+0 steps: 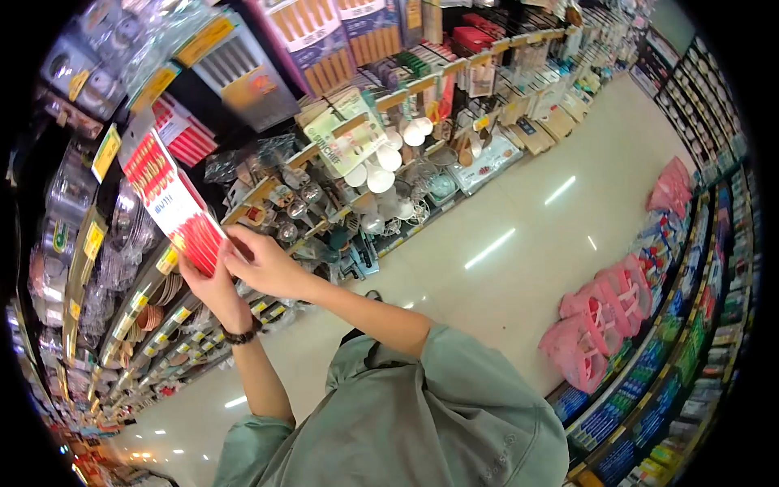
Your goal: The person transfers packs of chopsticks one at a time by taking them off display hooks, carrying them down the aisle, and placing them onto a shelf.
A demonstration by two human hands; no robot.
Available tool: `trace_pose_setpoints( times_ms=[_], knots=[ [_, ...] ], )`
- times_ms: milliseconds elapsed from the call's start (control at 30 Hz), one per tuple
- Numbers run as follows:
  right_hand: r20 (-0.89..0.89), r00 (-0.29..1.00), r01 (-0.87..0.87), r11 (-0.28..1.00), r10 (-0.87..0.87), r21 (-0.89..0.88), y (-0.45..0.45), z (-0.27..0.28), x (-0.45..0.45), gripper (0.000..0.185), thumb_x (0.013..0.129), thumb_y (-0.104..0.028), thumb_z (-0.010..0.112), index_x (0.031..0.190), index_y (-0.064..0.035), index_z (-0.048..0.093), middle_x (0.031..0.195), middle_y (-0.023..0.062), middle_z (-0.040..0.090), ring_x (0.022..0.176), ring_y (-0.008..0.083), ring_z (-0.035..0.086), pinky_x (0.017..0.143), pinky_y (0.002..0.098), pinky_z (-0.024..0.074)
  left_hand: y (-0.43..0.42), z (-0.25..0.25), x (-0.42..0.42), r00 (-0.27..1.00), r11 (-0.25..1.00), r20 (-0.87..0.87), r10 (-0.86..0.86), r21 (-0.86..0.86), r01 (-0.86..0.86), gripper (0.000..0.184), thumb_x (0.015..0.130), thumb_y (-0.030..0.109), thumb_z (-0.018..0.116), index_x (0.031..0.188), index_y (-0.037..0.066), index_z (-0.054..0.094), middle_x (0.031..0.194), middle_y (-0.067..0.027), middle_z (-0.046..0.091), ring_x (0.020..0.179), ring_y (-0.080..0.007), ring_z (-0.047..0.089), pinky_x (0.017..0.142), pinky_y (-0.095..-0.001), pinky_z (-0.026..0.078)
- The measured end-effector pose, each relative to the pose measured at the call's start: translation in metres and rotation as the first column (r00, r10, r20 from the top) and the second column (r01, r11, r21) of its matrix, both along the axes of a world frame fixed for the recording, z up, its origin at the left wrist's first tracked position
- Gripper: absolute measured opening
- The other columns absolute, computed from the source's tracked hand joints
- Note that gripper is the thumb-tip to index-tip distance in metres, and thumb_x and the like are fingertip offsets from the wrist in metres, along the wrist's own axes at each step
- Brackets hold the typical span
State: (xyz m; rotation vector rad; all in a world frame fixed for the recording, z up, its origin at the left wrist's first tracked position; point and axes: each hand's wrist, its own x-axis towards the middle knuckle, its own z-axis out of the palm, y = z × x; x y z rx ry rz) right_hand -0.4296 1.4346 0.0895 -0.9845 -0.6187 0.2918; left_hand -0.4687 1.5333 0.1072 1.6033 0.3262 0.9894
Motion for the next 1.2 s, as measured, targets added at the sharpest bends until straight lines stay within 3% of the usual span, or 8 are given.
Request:
trace_pose_setpoints(
  times_ms=[100, 200, 367, 467, 533, 633, 800, 1200],
  knots=[
    [-0.181, 0.976, -0.124, 0.992, 0.118, -0.022, -0.055, -0.020, -0.008, 0.033, 0.097, -0.014, 0.058, 0.125, 0.0010, 0.052, 0.103, 0.0046, 0.064, 0.091, 0.0091, 0.059, 0.079, 0.0251, 0.0504, -0.034, -0.035, -0.022, 0.989, 0.995, -0.136, -0.055, 0.072, 0.065, 0.089, 0.071, 0.005, 0.083, 0.143, -0.003, 0.031, 0.133, -0.0146, 0.048, 0.119, -0.0230, 0.051, 0.103, -0.0367, 0.041],
    [-0.117, 0.981, 0.151, 0.987, -0.157, -0.058, -0.110, -0.057, -0.012, 0.036, 0.094, -0.014, 0.062, 0.126, 0.0015, 0.052, 0.111, 0.0064, 0.065, 0.097, 0.0124, 0.062, 0.086, 0.0285, 0.0514, -0.089, -0.083, -0.047, 0.942, 0.947, -0.313, -0.124, 0.245, 0.206, 0.105, 0.062, 0.017, 0.091, 0.145, -0.002, 0.029, 0.139, -0.0174, 0.042, 0.129, -0.0283, 0.042, 0.110, -0.0425, 0.031],
    [-0.654, 0.723, 0.422, 0.892, -0.225, 0.160, -0.239, -0.122, -0.002, 0.030, 0.094, -0.016, 0.065, 0.119, -0.0015, 0.060, 0.109, 0.0090, 0.068, 0.095, 0.0144, 0.067, 0.082, 0.0314, 0.0555, -0.164, -0.156, -0.044, 0.745, 0.740, -0.547, -0.382, 0.301, 0.601, 0.111, 0.055, 0.027, 0.095, 0.142, -0.002, 0.031, 0.129, -0.0216, 0.043, 0.120, -0.0365, 0.044, 0.103, -0.0482, 0.034],
    [-0.667, 0.619, 0.566, 0.824, -0.415, 0.012, -0.314, -0.130, -0.002, 0.029, 0.095, -0.017, 0.064, 0.119, -0.0014, 0.059, 0.108, 0.0090, 0.068, 0.094, 0.0141, 0.067, 0.080, 0.0312, 0.0564, -0.206, -0.168, 0.000, 0.503, 0.537, -0.570, -0.650, 0.125, 0.834, 0.088, 0.064, 0.025, 0.091, 0.133, -0.003, 0.043, 0.116, -0.0199, 0.060, 0.105, -0.0318, 0.060, 0.090, -0.0421, 0.047],
    [-0.639, 0.576, 0.623, 0.780, -0.510, -0.061, -0.356, -0.131, 0.006, 0.030, 0.095, -0.018, 0.063, 0.119, -0.0012, 0.058, 0.108, 0.0088, 0.068, 0.093, 0.0137, 0.067, 0.079, 0.0307, 0.0564, -0.236, -0.178, 0.044, 0.224, 0.307, -0.553, -0.802, -0.060, 0.950, 0.045, 0.078, 0.019, 0.081, 0.112, -0.003, 0.061, 0.086, -0.0101, 0.071, 0.073, -0.0210, 0.067, 0.069, -0.0323, 0.053],
    [-0.618, 0.523, 0.679, 0.725, -0.587, -0.115, -0.415, -0.119, 0.021, 0.034, 0.093, -0.019, 0.065, 0.122, -0.0023, 0.057, 0.111, 0.0084, 0.067, 0.097, 0.0141, 0.066, 0.080, 0.0314, 0.0555, -0.287, -0.166, 0.105, -0.197, 0.075, -0.590, -0.783, -0.404, 0.912, 0.024, 0.090, 0.013, 0.069, 0.107, -0.004, 0.066, 0.093, -0.0048, 0.072, 0.079, -0.0095, 0.063, 0.073, -0.0275, 0.051],
    [-0.579, 0.351, 0.862, 0.495, -0.736, -0.106, -0.522, -0.091, 0.051, 0.030, 0.096, -0.021, 0.062, 0.119, -0.0030, 0.060, 0.116, 0.0135, 0.066, 0.105, 0.0208, 0.065, 0.090, 0.0368, 0.0531, -0.381, -0.171, 0.184, -0.436, -0.166, -0.396, -0.808, -0.557, 0.814, 0.026, 0.089, 0.014, 0.070, 0.107, -0.005, 0.067, 0.093, -0.0055, 0.072, 0.083, -0.0071, 0.062, 0.075, -0.0240, 0.050],
    [-0.605, -0.132, 0.982, -0.018, -0.785, -0.191, -0.661, -0.096, 0.070, 0.019, 0.094, -0.017, 0.064, 0.101, -0.0002, 0.065, 0.102, 0.0155, 0.070, 0.094, 0.0219, 0.068, 0.081, 0.0347, 0.0556, -0.555, -0.172, 0.293, -0.684, -0.435, -0.430, -0.590, -0.544, 0.717, 0.025, 0.088, 0.016, 0.071, 0.100, -0.005, 0.070, 0.086, -0.0046, 0.072, 0.076, -0.0067, 0.062, 0.069, -0.0239, 0.051]
  ],
)
